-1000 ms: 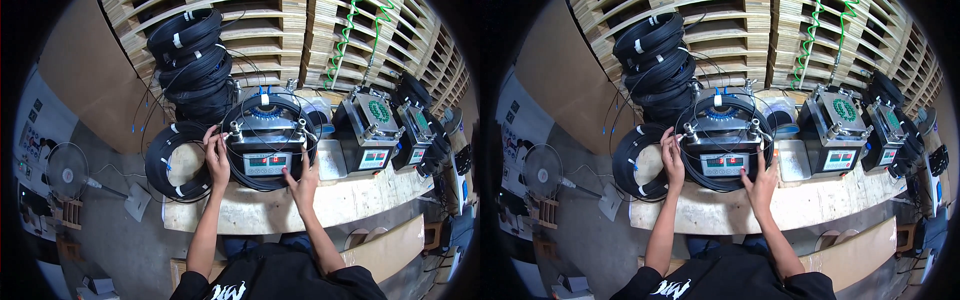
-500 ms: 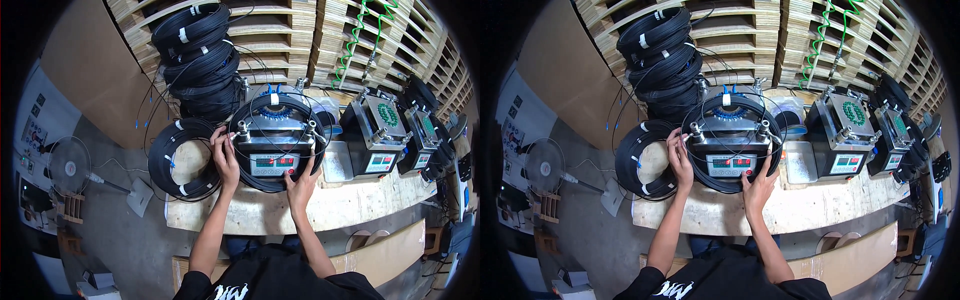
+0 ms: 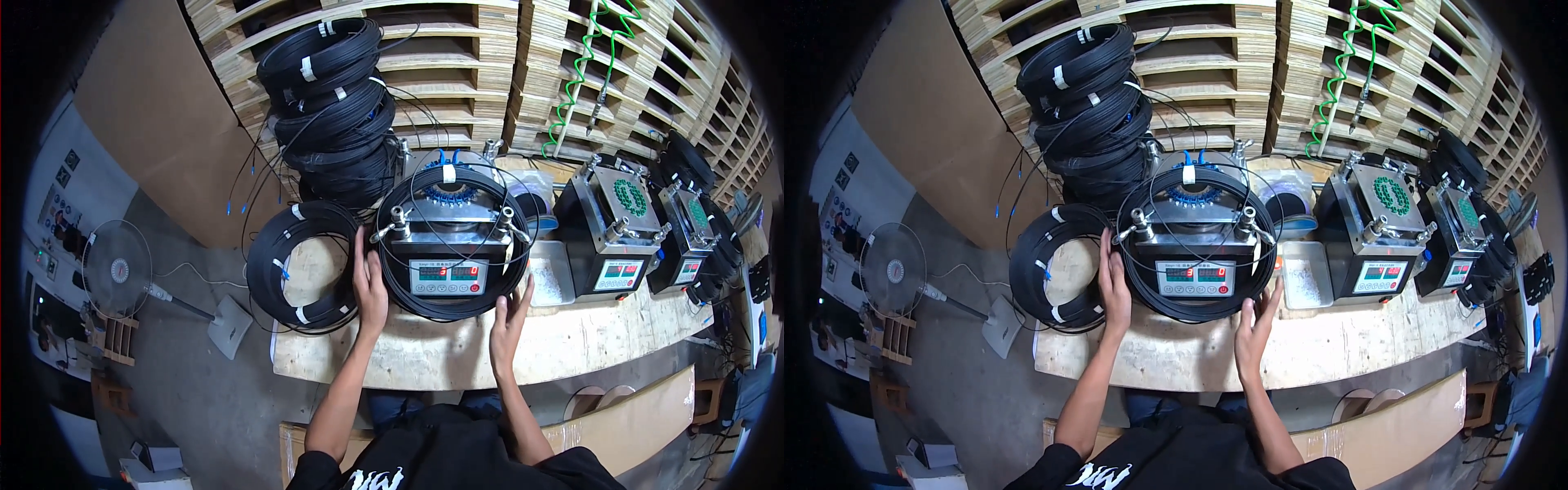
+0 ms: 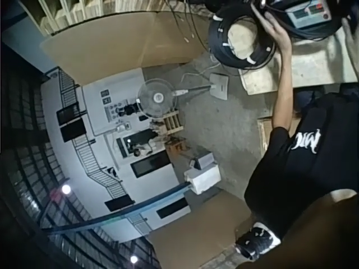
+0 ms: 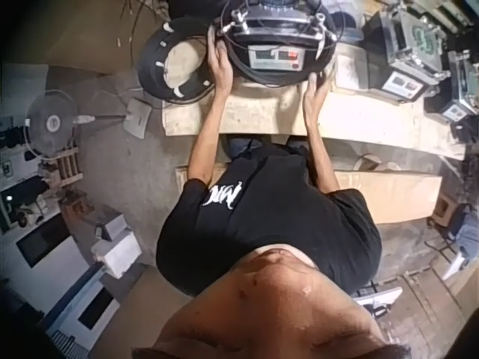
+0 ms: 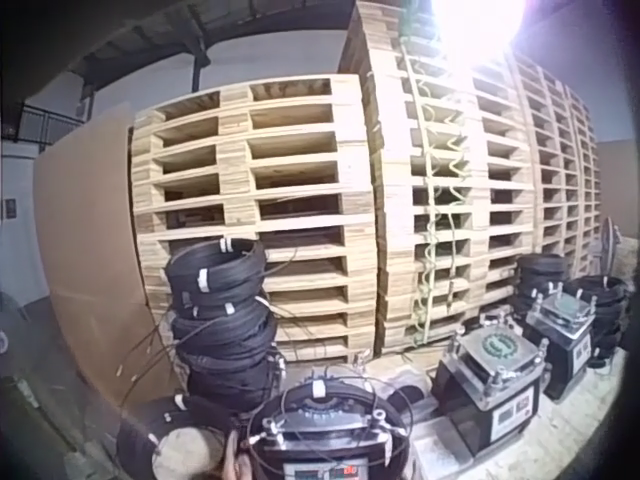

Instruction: Operating an industrial wire polishing and finishing machine.

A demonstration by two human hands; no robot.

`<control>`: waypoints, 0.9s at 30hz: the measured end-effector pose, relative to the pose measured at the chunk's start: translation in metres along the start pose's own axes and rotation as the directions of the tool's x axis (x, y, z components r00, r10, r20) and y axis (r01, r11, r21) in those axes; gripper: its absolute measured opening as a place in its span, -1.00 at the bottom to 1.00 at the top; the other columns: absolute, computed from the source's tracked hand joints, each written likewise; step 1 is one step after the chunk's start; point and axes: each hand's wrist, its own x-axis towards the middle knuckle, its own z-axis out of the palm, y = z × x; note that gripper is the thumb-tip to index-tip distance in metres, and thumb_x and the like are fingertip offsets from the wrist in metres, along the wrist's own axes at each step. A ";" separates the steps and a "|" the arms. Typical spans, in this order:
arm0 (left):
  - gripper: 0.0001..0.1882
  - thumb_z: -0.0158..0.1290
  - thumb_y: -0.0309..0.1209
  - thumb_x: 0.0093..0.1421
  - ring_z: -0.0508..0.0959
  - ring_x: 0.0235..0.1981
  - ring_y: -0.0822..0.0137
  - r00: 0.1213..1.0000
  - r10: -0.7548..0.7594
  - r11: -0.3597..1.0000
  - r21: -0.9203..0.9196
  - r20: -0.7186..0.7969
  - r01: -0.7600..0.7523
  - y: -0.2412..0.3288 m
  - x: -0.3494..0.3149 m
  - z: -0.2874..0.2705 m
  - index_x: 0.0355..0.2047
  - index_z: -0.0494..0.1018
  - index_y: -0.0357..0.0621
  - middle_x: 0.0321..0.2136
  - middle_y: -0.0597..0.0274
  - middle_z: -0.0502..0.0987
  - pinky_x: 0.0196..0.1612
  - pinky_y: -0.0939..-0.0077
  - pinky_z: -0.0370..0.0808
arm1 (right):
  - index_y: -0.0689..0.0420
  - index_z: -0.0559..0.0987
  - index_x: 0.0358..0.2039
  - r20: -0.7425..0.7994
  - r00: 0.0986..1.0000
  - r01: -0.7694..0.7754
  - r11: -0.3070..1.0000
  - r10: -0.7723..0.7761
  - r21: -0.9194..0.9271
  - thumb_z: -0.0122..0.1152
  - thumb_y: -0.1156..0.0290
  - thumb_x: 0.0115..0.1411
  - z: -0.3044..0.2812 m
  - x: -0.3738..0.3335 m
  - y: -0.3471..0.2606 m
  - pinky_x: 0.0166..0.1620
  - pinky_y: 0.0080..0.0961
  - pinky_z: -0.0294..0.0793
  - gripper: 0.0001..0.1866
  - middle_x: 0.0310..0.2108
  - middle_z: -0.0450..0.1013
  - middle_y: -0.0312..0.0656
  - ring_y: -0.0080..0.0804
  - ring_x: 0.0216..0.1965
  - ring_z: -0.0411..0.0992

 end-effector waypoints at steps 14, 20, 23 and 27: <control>-0.17 -0.52 0.17 0.47 0.03 0.45 0.30 0.958 -0.214 0.927 -0.270 0.192 0.261 -0.004 0.050 -0.017 0.39 0.08 -0.35 0.41 0.05 0.11 0.47 0.44 -0.14 | 0.27 0.26 0.36 0.234 0.972 -0.052 0.937 -0.033 0.344 -0.42 -0.07 0.52 0.003 0.108 -0.035 0.41 -0.43 -0.01 -0.29 0.33 0.25 -0.02 -0.28 0.36 0.18; -0.14 -0.55 0.19 0.46 0.25 0.36 0.27 0.843 -0.148 0.934 -0.207 0.517 0.291 0.025 0.110 -0.017 0.36 0.16 -0.38 0.33 0.04 0.29 0.43 0.40 0.06 | 0.34 0.32 0.30 0.421 0.907 -0.174 0.923 0.014 0.344 -0.41 -0.18 0.48 0.001 0.160 -0.054 0.32 -0.44 0.23 -0.19 0.22 0.39 -0.03 -0.33 0.22 0.36; -0.19 -0.49 0.13 0.49 0.28 0.34 0.20 0.772 -0.150 0.907 -0.225 0.618 0.356 0.019 0.137 -0.012 0.29 0.26 -0.42 0.31 -0.06 0.30 0.40 0.40 0.13 | 0.37 0.40 0.22 0.520 0.849 -0.289 0.903 0.089 0.318 -0.41 -0.12 0.50 0.002 0.182 -0.063 0.18 -0.47 0.40 -0.24 0.10 0.49 -0.01 -0.35 0.07 0.47; -0.45 -0.15 -0.05 0.48 0.51 0.03 0.24 0.838 -0.219 0.928 -0.160 0.500 0.338 0.000 0.167 0.007 0.01 0.50 -0.38 0.03 -0.05 0.53 0.16 0.41 0.40 | 0.28 0.41 0.20 0.500 0.864 -0.174 0.967 0.059 0.188 0.03 0.33 0.45 0.015 0.228 -0.054 -0.38 -0.72 0.39 -0.59 -0.24 0.56 -0.19 -0.66 -0.36 0.46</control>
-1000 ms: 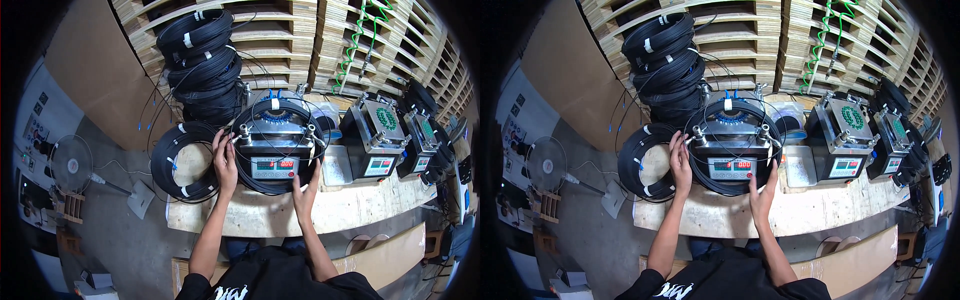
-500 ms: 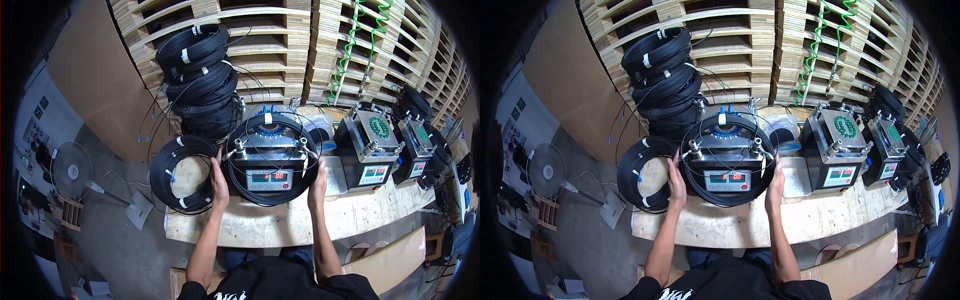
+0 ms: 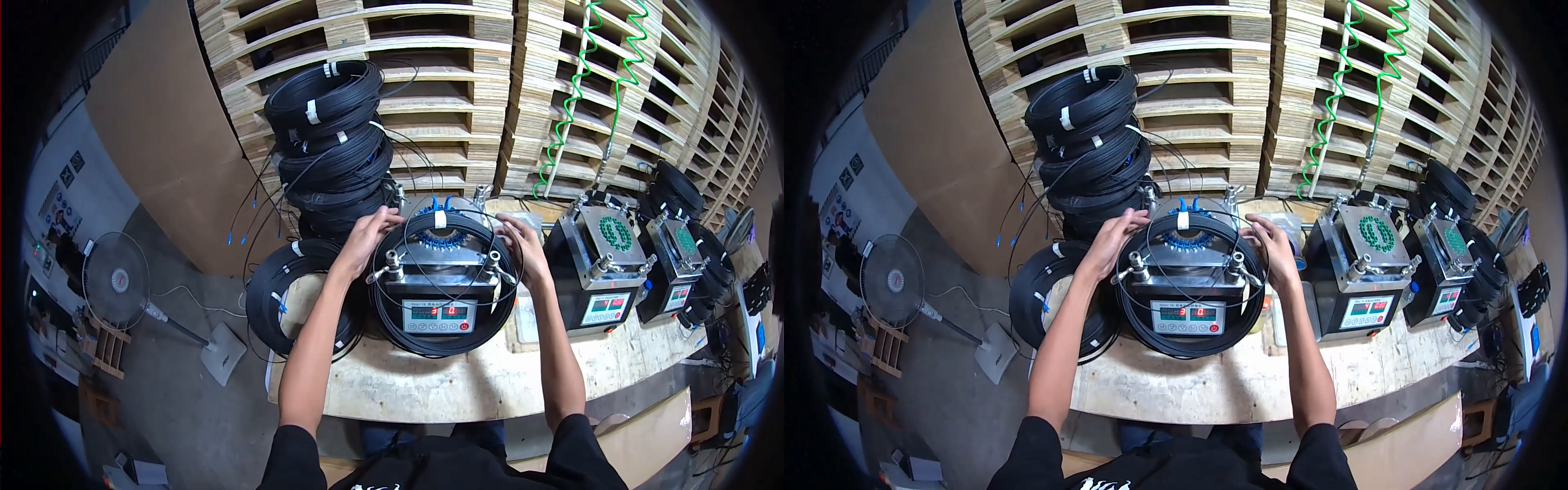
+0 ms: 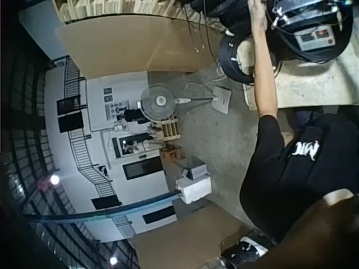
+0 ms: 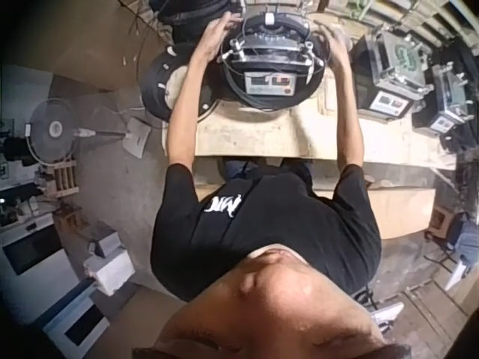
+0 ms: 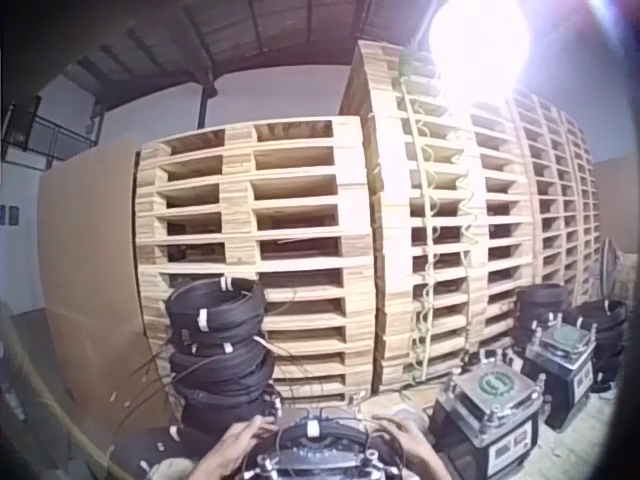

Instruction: Operating an industrial wire polishing and finishing machine.

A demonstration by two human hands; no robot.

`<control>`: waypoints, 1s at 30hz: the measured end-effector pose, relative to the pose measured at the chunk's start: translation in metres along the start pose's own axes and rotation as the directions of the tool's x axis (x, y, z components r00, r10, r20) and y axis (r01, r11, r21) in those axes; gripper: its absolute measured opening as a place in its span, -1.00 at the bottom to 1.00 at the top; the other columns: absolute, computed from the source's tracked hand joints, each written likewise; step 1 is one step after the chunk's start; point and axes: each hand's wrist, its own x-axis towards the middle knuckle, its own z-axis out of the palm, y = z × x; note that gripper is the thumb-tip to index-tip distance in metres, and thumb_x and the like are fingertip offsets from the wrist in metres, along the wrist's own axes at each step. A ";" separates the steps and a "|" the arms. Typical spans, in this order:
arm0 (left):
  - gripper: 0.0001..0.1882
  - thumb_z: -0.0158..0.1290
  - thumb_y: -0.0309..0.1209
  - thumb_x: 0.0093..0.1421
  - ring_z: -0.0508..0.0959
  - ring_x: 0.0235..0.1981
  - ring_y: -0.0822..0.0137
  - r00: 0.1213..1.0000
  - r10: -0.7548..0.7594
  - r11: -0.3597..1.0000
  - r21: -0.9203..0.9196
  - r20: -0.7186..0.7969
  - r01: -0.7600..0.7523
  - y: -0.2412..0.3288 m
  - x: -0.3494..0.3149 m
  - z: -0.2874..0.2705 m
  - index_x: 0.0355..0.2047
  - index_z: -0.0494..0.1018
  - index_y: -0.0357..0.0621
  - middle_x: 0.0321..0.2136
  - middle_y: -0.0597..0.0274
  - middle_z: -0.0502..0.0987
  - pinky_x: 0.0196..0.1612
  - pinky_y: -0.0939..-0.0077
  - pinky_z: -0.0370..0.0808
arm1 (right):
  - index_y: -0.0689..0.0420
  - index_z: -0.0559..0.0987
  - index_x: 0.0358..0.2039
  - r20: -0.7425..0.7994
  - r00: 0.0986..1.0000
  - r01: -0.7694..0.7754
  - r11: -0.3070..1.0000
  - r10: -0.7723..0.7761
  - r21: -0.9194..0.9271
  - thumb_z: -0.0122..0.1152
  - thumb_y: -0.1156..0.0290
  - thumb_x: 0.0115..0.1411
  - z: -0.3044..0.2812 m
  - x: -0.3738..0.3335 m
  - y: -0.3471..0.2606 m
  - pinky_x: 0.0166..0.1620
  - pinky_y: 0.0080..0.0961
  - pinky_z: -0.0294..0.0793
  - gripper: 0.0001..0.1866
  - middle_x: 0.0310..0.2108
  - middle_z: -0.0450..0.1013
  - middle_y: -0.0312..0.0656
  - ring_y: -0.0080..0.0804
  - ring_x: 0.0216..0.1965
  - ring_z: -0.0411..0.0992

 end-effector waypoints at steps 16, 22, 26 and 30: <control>-0.80 0.15 -0.20 0.34 0.30 -0.55 0.62 0.969 -0.170 0.929 -0.358 -0.177 0.097 -0.061 0.108 -0.039 -0.26 0.54 -0.05 -0.49 0.45 0.45 -0.53 0.72 0.19 | 0.07 0.41 -0.44 0.072 0.970 -0.233 0.972 0.232 0.015 0.13 0.17 0.41 -0.013 0.145 0.010 -0.66 -0.62 0.08 -0.68 -0.63 0.30 -0.37 -0.63 -0.70 0.12; -0.27 0.11 -0.55 0.32 0.56 -0.22 0.45 0.972 -0.112 0.857 -0.515 -0.205 -0.010 -0.048 0.077 -0.025 0.43 0.09 0.07 -0.23 0.27 0.57 -0.15 0.57 0.50 | 0.17 0.46 -0.19 -0.145 0.984 -0.084 0.989 0.101 0.119 0.14 0.14 0.40 -0.017 0.112 0.019 -0.60 -0.63 0.24 -0.68 -0.52 0.48 -0.19 -0.61 -0.66 0.28; -0.54 0.11 -0.45 0.34 0.47 -0.30 0.58 0.934 -0.033 0.980 -0.197 -0.355 -0.040 -0.022 -0.003 -0.017 0.23 0.34 -0.05 -0.30 0.37 0.51 -0.24 0.68 0.41 | 0.13 0.55 -0.07 -0.232 0.946 0.172 0.958 -0.226 -0.231 0.17 0.33 0.36 -0.033 0.026 0.027 -0.62 -0.72 0.10 -0.80 -0.49 0.46 -0.35 -0.75 -0.65 0.19; -0.85 0.07 -0.35 0.39 0.34 -0.47 0.69 0.918 0.096 0.994 0.080 -0.384 -0.070 -0.015 -0.090 0.000 -0.15 0.51 -0.15 -0.44 0.49 0.45 -0.42 0.76 0.25 | 0.17 0.53 -0.22 -0.273 0.889 0.271 0.903 -0.368 -0.334 0.08 0.54 0.32 -0.003 -0.081 0.020 -0.42 -0.73 0.23 -0.93 -0.47 0.36 -0.43 -0.73 -0.50 0.26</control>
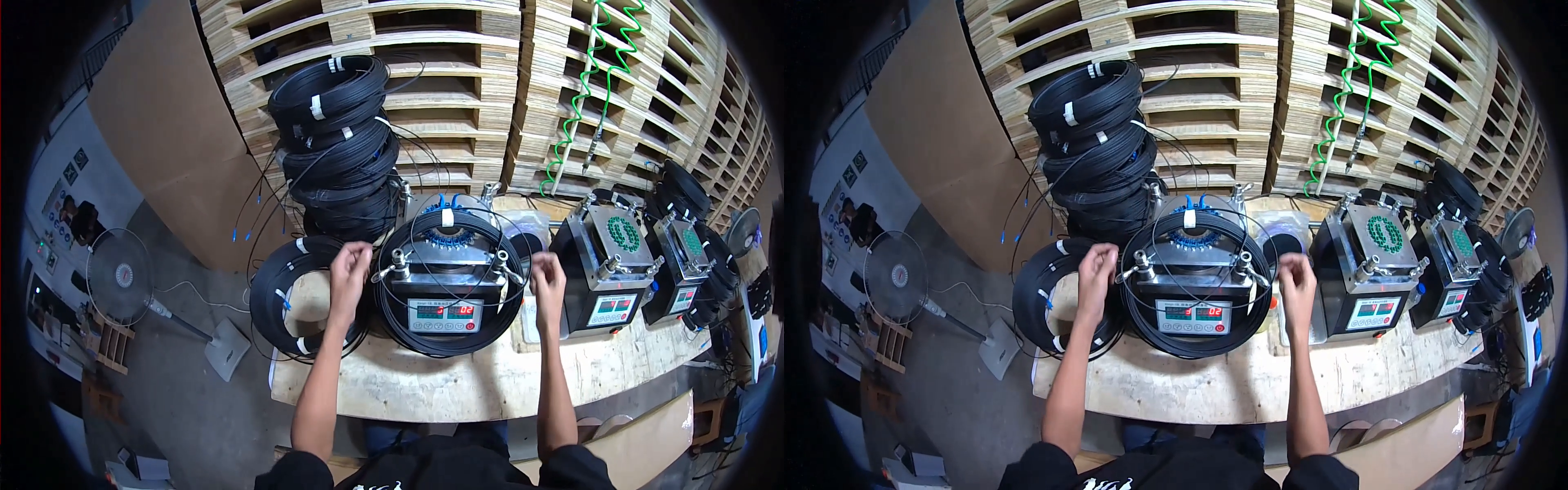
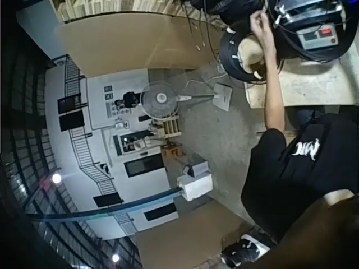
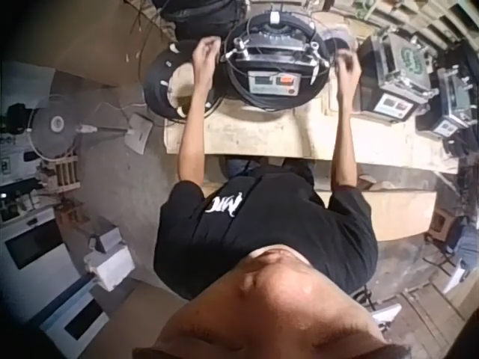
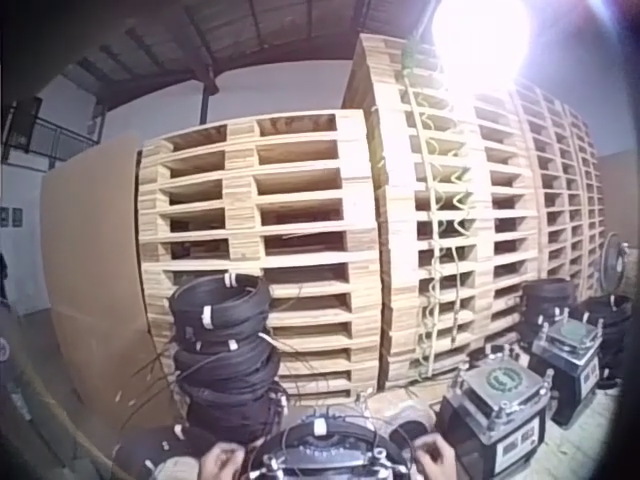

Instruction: Operating an industrial wire polishing and finishing machine.

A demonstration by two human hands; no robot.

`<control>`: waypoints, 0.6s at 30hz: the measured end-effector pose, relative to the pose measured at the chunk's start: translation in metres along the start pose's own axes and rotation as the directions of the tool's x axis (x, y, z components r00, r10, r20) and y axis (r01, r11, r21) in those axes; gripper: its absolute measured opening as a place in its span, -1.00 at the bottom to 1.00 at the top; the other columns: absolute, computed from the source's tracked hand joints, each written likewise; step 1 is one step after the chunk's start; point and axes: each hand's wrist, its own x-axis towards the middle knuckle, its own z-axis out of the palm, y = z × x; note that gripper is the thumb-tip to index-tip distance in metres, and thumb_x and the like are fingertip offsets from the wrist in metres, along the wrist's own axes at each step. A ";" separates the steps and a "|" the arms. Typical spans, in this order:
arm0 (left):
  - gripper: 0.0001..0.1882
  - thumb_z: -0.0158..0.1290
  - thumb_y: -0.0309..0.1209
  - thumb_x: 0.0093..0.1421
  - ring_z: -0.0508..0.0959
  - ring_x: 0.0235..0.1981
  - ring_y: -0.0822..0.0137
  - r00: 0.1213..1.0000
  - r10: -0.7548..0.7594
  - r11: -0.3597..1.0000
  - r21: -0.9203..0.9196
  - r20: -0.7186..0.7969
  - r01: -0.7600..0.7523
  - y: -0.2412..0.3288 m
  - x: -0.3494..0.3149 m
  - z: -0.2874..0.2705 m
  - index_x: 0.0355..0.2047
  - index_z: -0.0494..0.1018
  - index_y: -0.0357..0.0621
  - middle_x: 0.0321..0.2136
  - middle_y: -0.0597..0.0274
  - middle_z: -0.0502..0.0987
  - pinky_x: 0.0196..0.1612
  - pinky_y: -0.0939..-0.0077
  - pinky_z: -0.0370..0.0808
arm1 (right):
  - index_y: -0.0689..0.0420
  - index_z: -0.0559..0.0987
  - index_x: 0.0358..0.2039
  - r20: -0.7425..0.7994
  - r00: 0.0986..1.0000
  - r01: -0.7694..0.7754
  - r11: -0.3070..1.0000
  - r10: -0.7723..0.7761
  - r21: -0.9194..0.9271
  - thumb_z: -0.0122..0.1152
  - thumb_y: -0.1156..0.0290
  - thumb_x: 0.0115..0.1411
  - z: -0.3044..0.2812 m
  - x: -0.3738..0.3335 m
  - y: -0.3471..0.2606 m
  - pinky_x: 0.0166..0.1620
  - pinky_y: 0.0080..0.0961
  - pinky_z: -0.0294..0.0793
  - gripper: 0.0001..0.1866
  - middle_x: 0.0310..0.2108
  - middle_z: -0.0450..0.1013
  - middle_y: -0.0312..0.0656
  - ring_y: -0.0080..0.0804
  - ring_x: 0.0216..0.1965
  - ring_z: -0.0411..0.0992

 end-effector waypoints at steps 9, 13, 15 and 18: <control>-0.81 0.08 -0.33 0.39 0.49 -0.44 0.55 0.982 0.106 0.990 0.073 0.158 -0.119 0.009 -0.038 0.003 -0.22 0.42 -0.22 -0.49 0.33 0.50 -0.33 0.66 0.41 | 0.22 0.49 -0.22 0.008 0.994 0.111 0.977 -0.111 -0.180 0.34 0.53 0.20 0.015 -0.045 -0.021 -0.46 -0.71 0.16 -0.80 -0.55 0.32 -0.43 -0.76 -0.52 0.19; -0.79 0.05 -0.32 0.41 0.49 -0.42 0.52 0.964 0.203 0.970 0.096 0.170 -0.222 0.000 -0.041 0.004 -0.19 0.42 -0.25 -0.48 0.31 0.51 -0.29 0.61 0.43 | 0.21 0.51 -0.33 -0.015 0.999 0.038 0.999 -0.038 0.005 0.37 0.43 0.24 0.015 -0.036 -0.019 -0.46 -0.73 0.18 -0.81 -0.56 0.34 -0.45 -0.78 -0.52 0.21; -0.80 0.02 -0.34 0.43 0.49 -0.40 0.51 0.960 0.270 0.943 0.181 0.074 -0.280 -0.005 -0.048 0.009 -0.14 0.42 -0.26 -0.45 0.29 0.52 -0.27 0.62 0.42 | 0.19 0.50 -0.35 -0.006 0.999 0.053 0.997 -0.053 0.048 0.38 0.40 0.25 0.019 -0.035 -0.020 -0.45 -0.75 0.19 -0.80 -0.54 0.34 -0.47 -0.79 -0.50 0.22; -0.82 -0.01 -0.39 0.44 0.51 -0.36 0.50 0.953 0.301 0.933 0.200 0.030 -0.301 -0.008 -0.054 0.015 -0.09 0.43 -0.27 -0.41 0.27 0.54 -0.24 0.62 0.43 | 0.19 0.49 -0.38 -0.005 0.999 0.054 0.999 -0.054 0.006 0.38 0.40 0.25 0.025 -0.035 -0.028 -0.45 -0.75 0.17 -0.78 -0.54 0.33 -0.48 -0.80 -0.50 0.20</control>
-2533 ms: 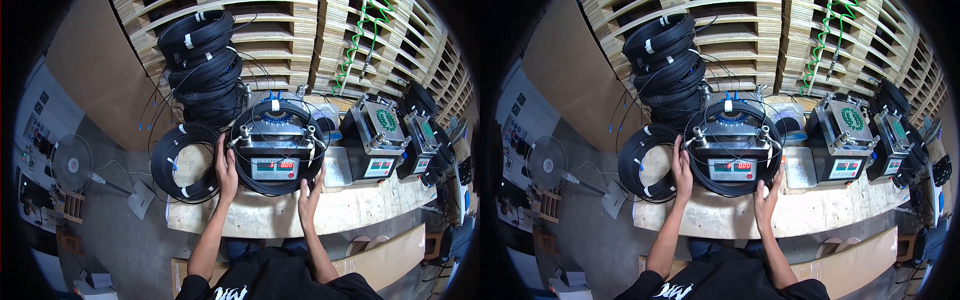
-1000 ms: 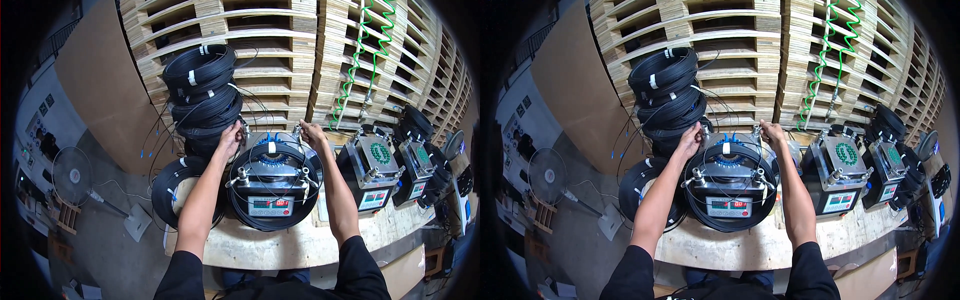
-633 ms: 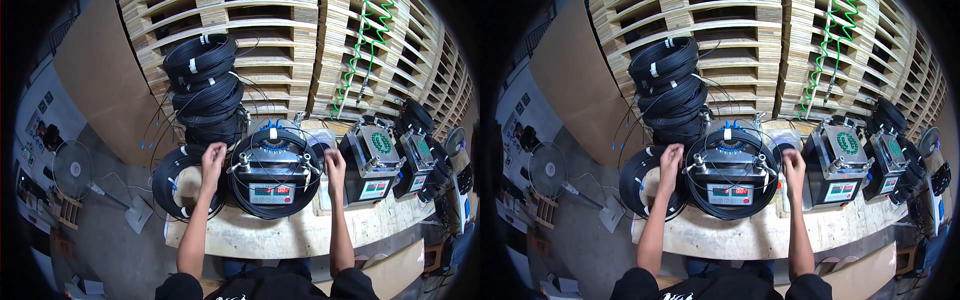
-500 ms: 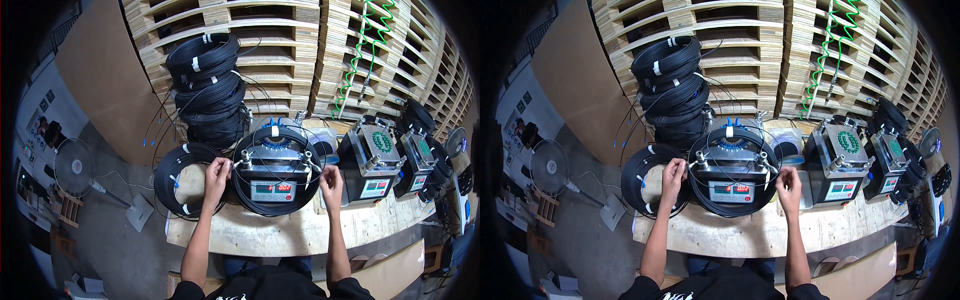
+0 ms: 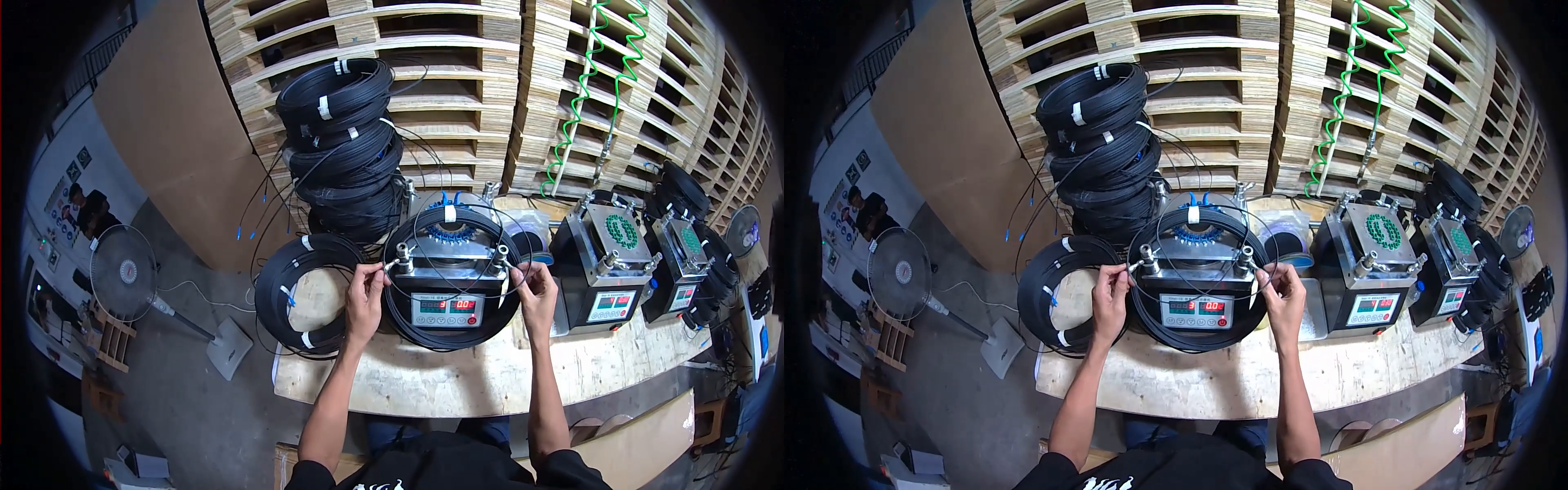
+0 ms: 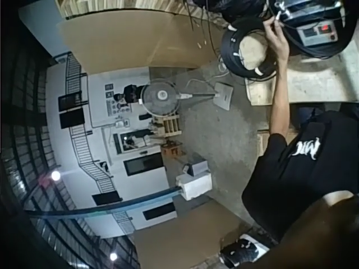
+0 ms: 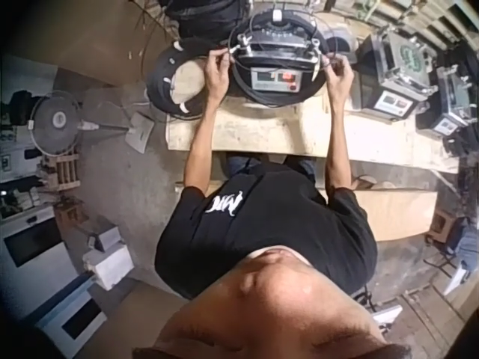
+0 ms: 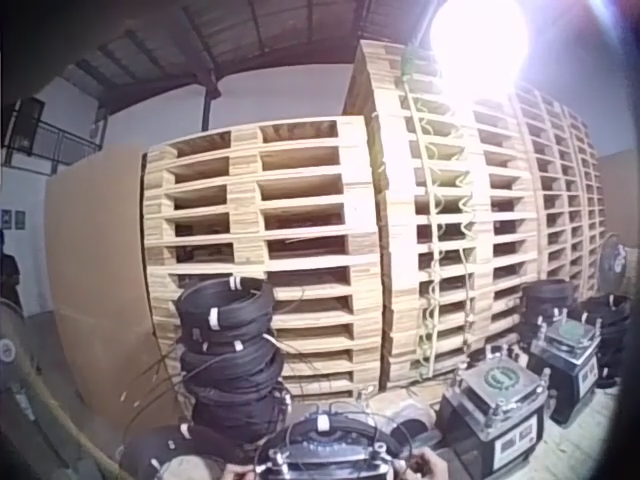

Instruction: Operating an industrial wire polishing and finishing machine.

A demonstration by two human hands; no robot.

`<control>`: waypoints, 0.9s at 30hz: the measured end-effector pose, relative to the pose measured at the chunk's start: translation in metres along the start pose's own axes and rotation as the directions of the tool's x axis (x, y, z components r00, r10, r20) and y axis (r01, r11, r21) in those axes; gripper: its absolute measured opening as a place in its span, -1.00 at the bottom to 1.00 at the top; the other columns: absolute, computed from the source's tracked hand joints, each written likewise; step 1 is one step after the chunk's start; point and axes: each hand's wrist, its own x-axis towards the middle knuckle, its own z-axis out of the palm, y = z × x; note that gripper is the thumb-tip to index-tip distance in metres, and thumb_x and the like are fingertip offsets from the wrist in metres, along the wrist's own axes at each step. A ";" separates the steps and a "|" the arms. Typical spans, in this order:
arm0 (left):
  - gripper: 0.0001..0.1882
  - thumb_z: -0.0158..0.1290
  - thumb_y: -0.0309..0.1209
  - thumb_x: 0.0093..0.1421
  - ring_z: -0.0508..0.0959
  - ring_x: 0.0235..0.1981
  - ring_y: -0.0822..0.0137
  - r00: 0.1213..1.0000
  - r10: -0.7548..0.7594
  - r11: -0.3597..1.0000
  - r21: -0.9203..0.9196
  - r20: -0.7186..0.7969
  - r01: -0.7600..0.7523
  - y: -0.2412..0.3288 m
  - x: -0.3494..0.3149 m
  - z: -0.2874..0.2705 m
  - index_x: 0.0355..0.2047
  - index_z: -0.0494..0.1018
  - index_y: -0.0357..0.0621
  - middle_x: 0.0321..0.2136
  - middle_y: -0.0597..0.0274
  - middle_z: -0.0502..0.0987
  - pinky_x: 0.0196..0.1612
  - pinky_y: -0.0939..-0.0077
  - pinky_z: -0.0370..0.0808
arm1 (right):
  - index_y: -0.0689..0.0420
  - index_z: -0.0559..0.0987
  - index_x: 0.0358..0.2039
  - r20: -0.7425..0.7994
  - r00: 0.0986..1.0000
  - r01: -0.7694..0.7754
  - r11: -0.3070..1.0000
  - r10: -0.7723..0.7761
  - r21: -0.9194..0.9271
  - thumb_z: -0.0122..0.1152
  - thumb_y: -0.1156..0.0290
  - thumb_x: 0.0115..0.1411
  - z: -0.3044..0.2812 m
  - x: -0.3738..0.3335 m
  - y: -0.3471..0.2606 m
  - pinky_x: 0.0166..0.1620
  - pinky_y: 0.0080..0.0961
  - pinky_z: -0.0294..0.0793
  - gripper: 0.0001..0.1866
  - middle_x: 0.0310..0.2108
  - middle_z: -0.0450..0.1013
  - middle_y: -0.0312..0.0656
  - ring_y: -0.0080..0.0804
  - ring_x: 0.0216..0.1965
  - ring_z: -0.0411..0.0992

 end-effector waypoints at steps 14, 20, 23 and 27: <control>-0.84 0.05 -0.46 0.39 0.54 -0.32 0.52 0.999 -0.021 0.998 -0.067 -0.044 0.018 -0.009 0.001 0.000 -0.11 0.47 -0.30 -0.33 0.25 0.57 -0.21 0.64 0.47 | 0.15 0.40 -0.43 -0.005 0.998 -0.055 0.995 0.055 -0.084 0.37 0.45 0.25 -0.004 0.006 0.014 -0.44 -0.75 0.14 -0.74 -0.49 0.39 -0.44 -0.83 -0.47 0.18; -0.82 0.09 -0.46 0.37 0.53 -0.33 0.55 0.998 -0.052 0.991 -0.126 -0.020 0.049 -0.007 0.003 -0.006 -0.11 0.50 -0.34 -0.28 0.26 0.57 -0.21 0.70 0.47 | 0.16 0.44 -0.41 0.051 0.998 -0.033 0.996 0.037 -0.088 0.37 0.43 0.25 0.000 0.006 0.006 -0.46 -0.75 0.12 -0.76 -0.52 0.32 -0.49 -0.83 -0.49 0.17; -0.81 0.10 -0.48 0.35 0.54 -0.30 0.53 0.997 -0.077 0.986 -0.151 -0.003 0.076 -0.001 0.004 -0.007 -0.10 0.51 -0.35 -0.21 0.22 0.56 -0.18 0.69 0.48 | 0.17 0.46 -0.41 0.056 0.998 -0.008 0.983 0.018 -0.184 0.38 0.43 0.23 -0.003 0.006 0.009 -0.46 -0.74 0.11 -0.77 -0.49 0.38 -0.46 -0.82 -0.50 0.16; -0.83 0.12 -0.47 0.32 0.51 -0.11 0.51 0.988 0.154 0.981 0.116 0.018 -0.155 0.004 0.013 -0.013 -0.14 0.53 -0.32 0.01 0.16 0.46 0.02 0.55 0.46 | 0.19 0.49 -0.40 0.064 0.997 -0.045 0.995 0.052 -0.094 0.41 0.43 0.21 -0.013 0.013 0.017 -0.42 -0.76 0.22 -0.78 -0.43 0.48 -0.39 -0.80 -0.47 0.27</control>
